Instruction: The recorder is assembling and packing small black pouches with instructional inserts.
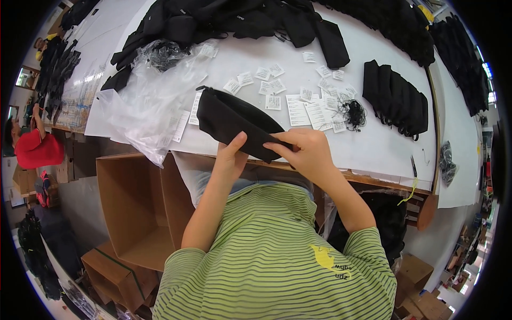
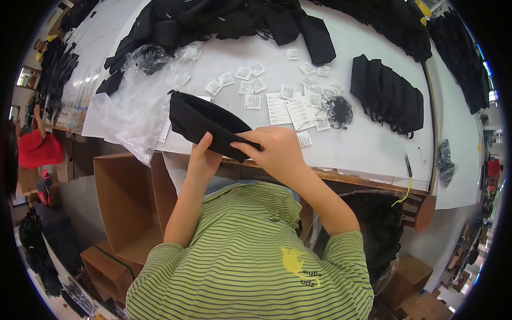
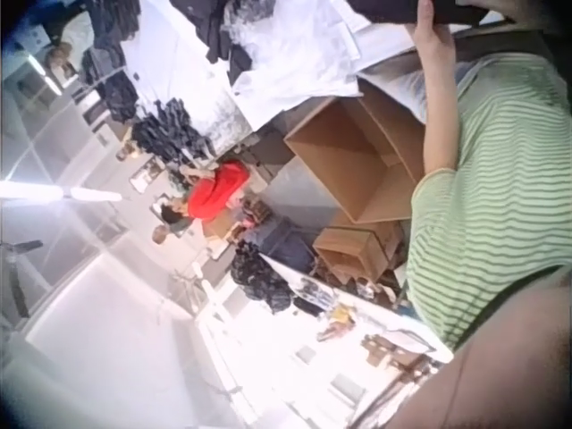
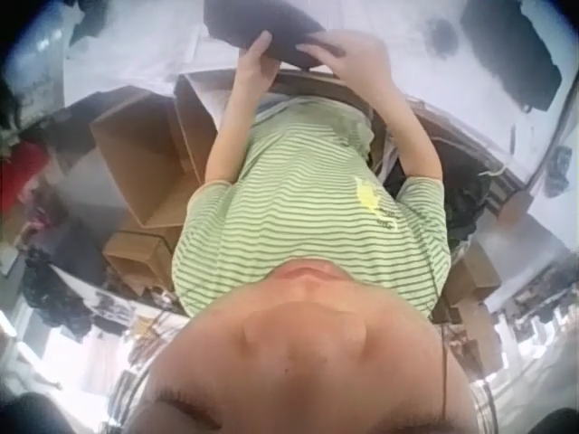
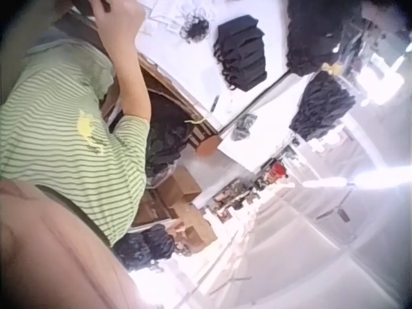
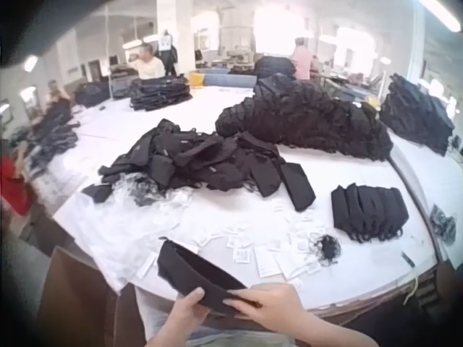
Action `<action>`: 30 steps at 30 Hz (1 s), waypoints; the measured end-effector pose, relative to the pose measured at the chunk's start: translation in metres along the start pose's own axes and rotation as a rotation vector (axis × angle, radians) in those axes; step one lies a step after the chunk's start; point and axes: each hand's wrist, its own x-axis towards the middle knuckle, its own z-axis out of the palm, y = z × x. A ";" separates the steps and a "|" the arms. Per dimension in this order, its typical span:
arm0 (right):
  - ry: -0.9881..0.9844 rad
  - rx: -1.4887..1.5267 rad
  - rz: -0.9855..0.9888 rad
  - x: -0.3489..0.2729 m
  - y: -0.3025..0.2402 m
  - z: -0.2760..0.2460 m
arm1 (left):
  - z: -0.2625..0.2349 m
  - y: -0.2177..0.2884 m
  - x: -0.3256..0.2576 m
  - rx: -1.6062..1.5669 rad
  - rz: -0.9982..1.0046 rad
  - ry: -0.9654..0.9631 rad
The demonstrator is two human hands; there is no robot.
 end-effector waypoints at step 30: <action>-0.190 0.875 0.681 -0.022 0.004 0.007 | 0.014 0.011 -0.004 0.149 -0.121 -0.107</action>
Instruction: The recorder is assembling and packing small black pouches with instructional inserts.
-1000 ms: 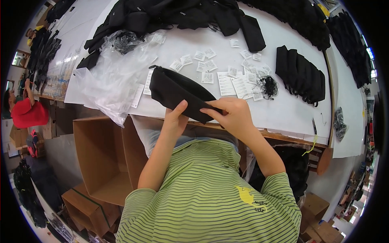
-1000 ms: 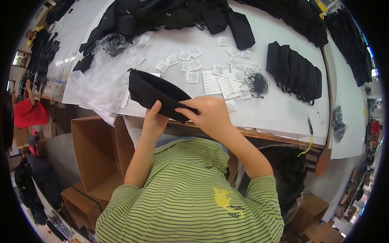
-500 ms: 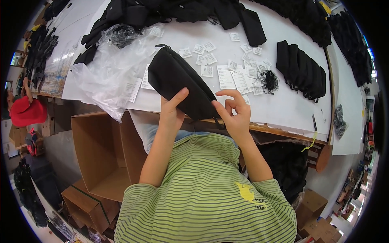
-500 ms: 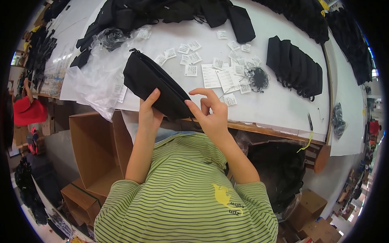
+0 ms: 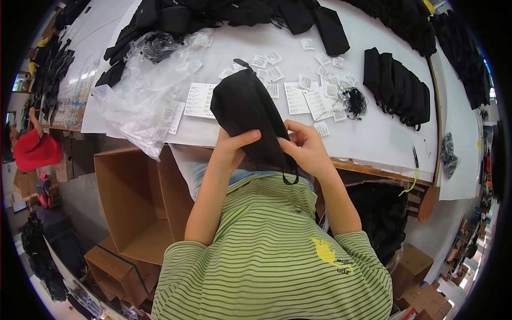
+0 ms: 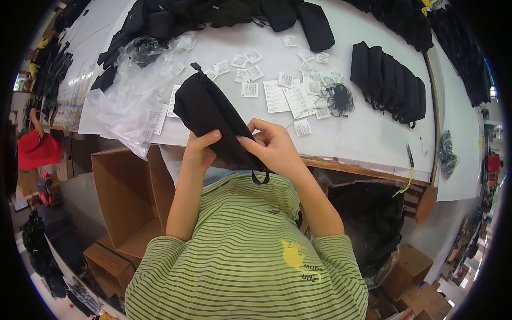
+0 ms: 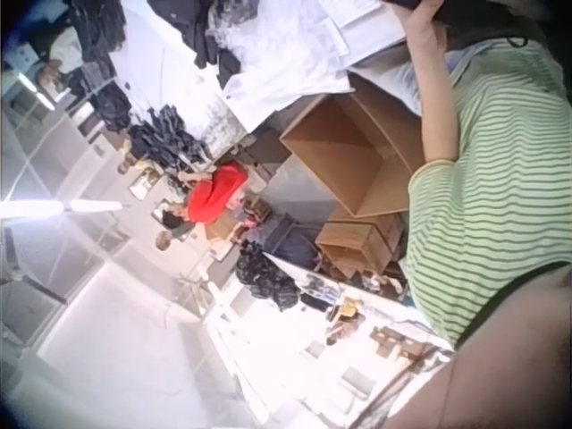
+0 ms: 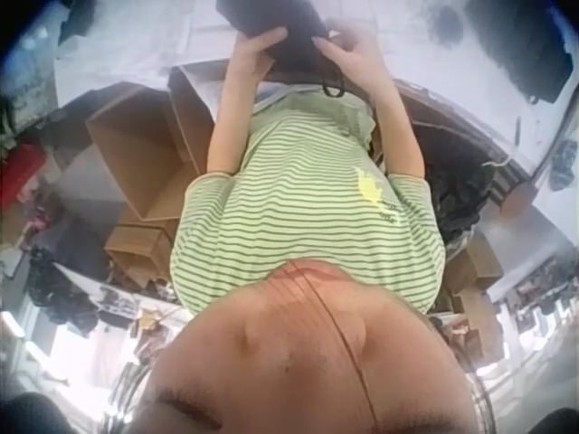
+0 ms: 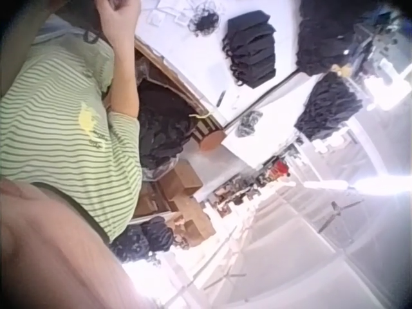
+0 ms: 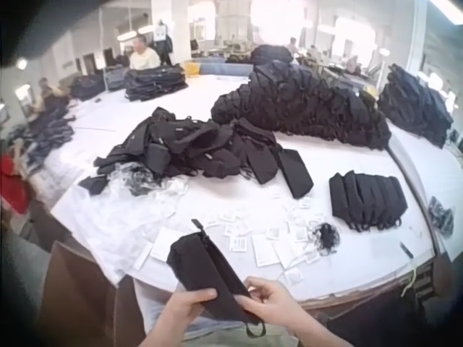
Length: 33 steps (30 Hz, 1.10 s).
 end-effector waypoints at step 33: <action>0.493 -0.229 -0.630 0.025 -0.010 -0.007 | 0.032 0.004 -0.004 0.144 -0.214 0.049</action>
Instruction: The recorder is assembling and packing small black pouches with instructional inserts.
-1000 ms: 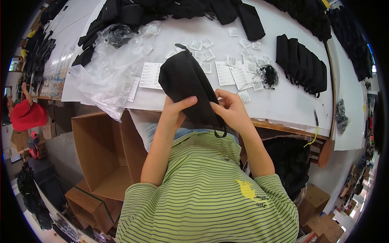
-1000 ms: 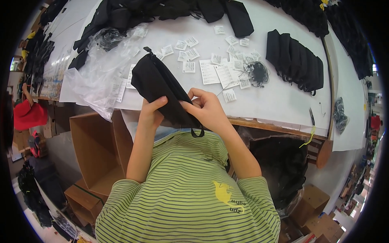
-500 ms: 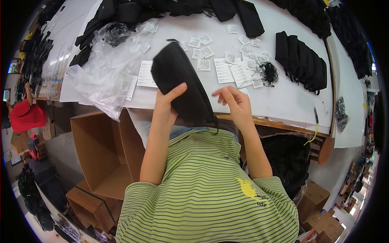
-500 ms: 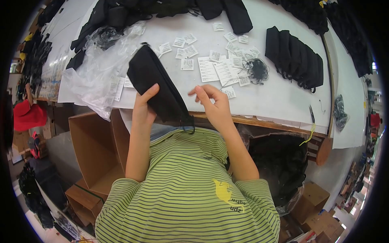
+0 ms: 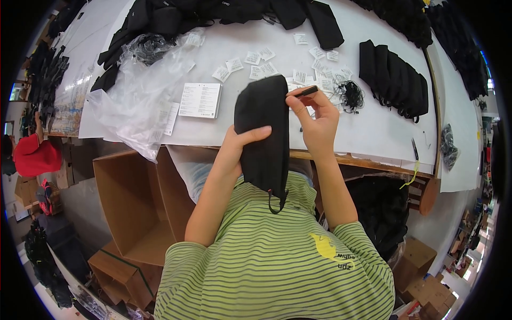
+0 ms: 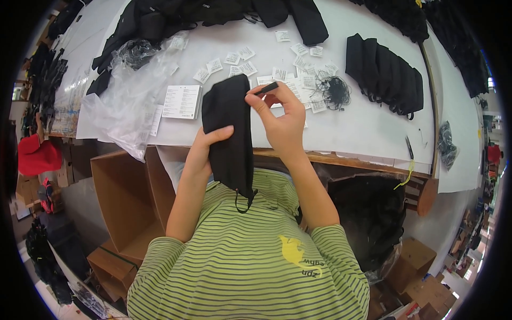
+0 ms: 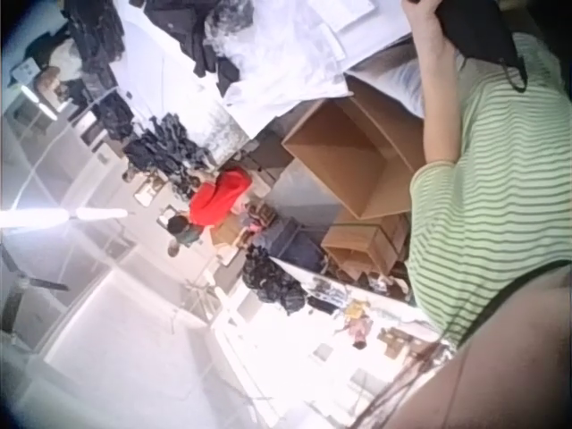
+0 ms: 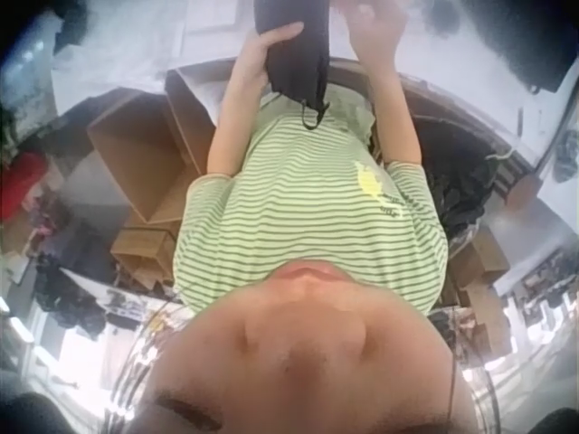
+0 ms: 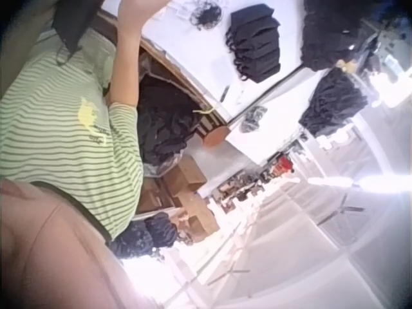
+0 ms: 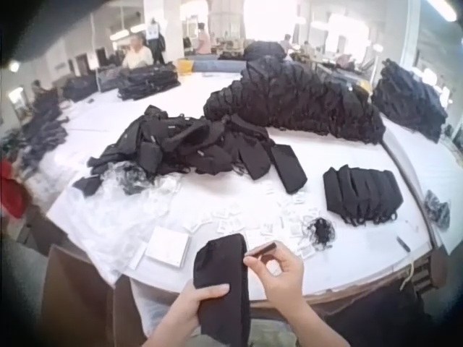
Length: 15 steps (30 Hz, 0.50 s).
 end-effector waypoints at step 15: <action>-0.585 -0.007 0.110 -0.041 -0.037 0.004 | -0.047 0.016 0.015 -0.489 -0.026 0.057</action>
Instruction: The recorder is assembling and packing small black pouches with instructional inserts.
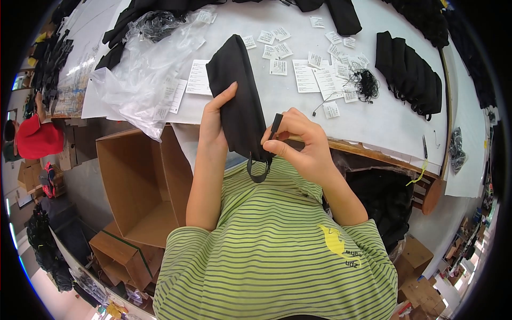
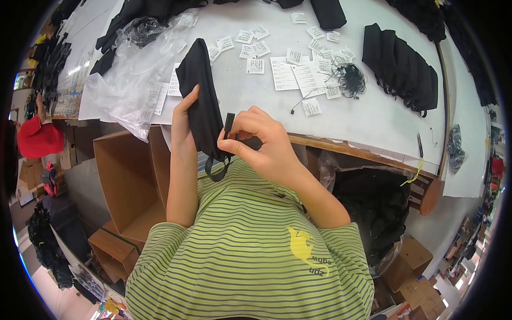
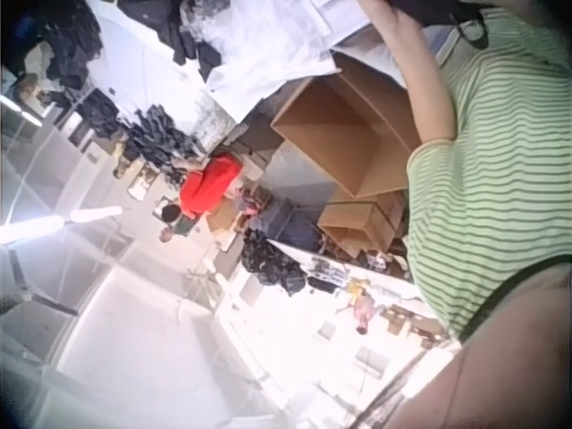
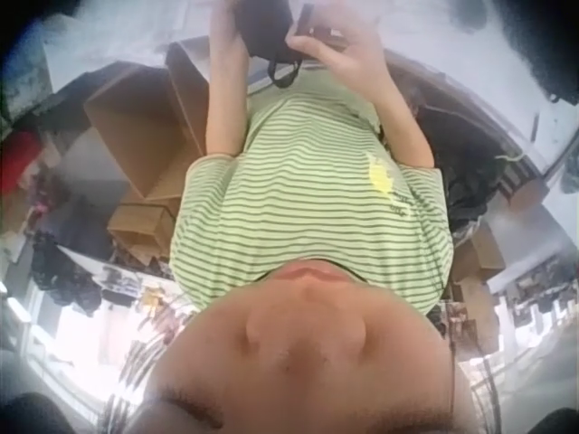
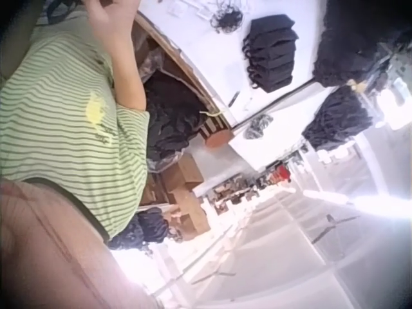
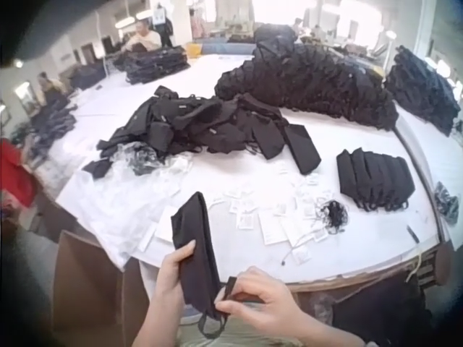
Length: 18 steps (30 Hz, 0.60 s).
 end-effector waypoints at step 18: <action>0.288 -0.620 -0.130 -0.002 0.027 -0.026 | 0.013 -0.026 0.001 0.595 0.921 0.283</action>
